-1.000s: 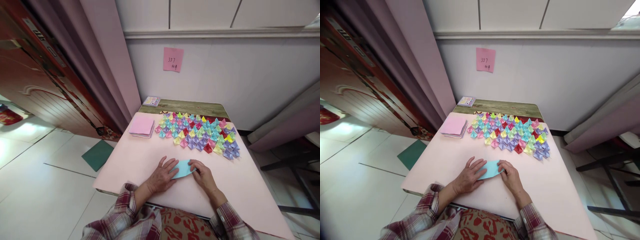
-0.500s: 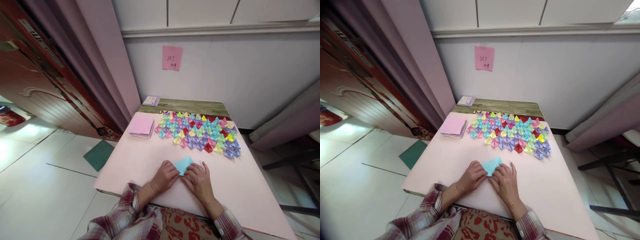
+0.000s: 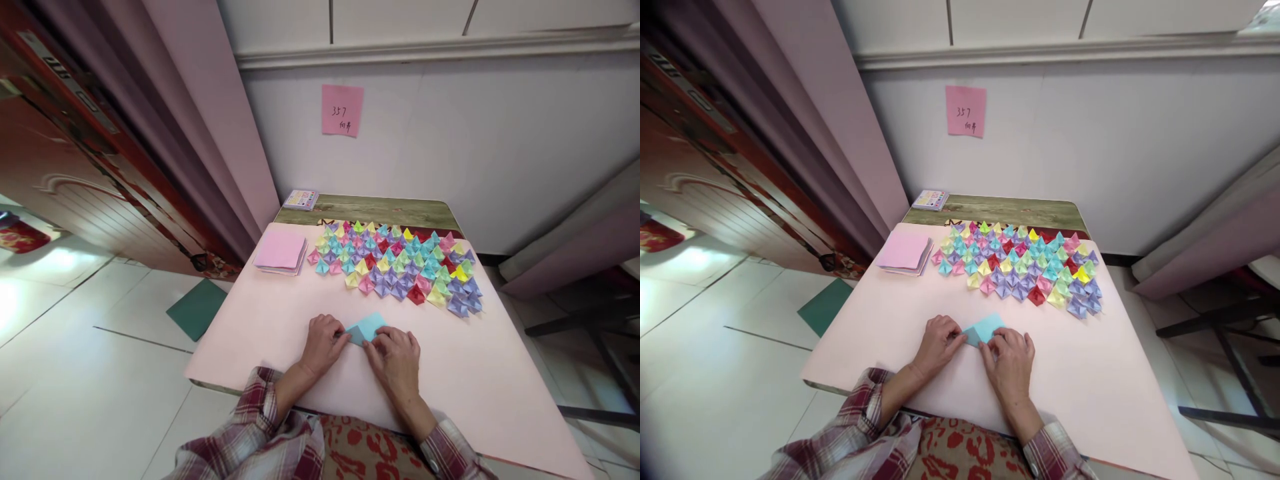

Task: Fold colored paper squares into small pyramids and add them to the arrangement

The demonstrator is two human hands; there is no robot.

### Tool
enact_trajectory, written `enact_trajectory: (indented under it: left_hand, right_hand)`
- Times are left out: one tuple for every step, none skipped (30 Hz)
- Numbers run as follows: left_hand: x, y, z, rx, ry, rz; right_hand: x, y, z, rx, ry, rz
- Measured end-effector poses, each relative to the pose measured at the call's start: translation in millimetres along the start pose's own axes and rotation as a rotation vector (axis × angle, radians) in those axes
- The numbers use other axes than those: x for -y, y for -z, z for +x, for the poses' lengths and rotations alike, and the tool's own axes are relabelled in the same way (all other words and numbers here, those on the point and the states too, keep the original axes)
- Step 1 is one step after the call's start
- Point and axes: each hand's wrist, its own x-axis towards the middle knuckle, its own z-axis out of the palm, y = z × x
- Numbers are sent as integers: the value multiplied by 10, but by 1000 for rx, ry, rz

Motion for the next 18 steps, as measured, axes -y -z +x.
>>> enact_trajectory:
  left_hand:
    - [-10, -4, 5, -2, 21, 9]
    - [-15, -7, 11, -4, 40, 18]
    - [-18, -10, 17, -7, 56, 27]
    - [-18, -12, 23, -9, 68, 36]
    - [-17, -15, 27, -10, 77, 47]
    - [-16, -17, 30, -12, 84, 59]
    - [-15, -20, 30, -15, 87, 71]
    - [-14, -23, 27, -17, 89, 80]
    - [-13, -27, 22, -20, 90, 85]
    - [-11, -32, 15, -24, 91, 85]
    - [-9, -38, 6, -31, 91, 81]
    - [-4, -44, -3, -39, 91, 73]
    - [2, -50, -13, -49, 91, 64]
    - [10, -56, -22, -60, 91, 53]
    - [21, -61, -31, -69, 90, 43]
    - [31, -64, -38, -77, 89, 35]
    - [42, -65, -45, -84, 86, 29]
    - [52, -64, -50, -88, 82, 25]
  right_hand:
    - [-1, -8, 7, 1, -6, -4]
    - [-3, -17, 12, -2, -11, -8]
    - [-6, -26, 14, -6, -15, -13]
    - [-8, -34, 14, -11, -18, -18]
    - [-9, -39, 13, -18, -21, -23]
    - [-7, -42, 10, -25, -22, -28]
    - [-3, -42, 7, -32, -22, -32]
    - [6, -40, 4, -41, -19, -35]
    - [18, -36, 2, -53, -12, -36]
    - [33, -32, 0, -67, 2, -36]
    - [52, -30, -2, -82, 21, -35]
    - [71, -31, -4, -95, 45, -34]
    - [90, -36, -8, -106, 74, -34]
    - [107, -46, -13, -115, 106, -36]
    - [119, -60, -21, -120, 138, -40]
    - [126, -76, -32, -122, 168, -48]
    - [128, -93, -47, -121, 195, -59]
    - [125, -107, -64, -114, 219, -73]
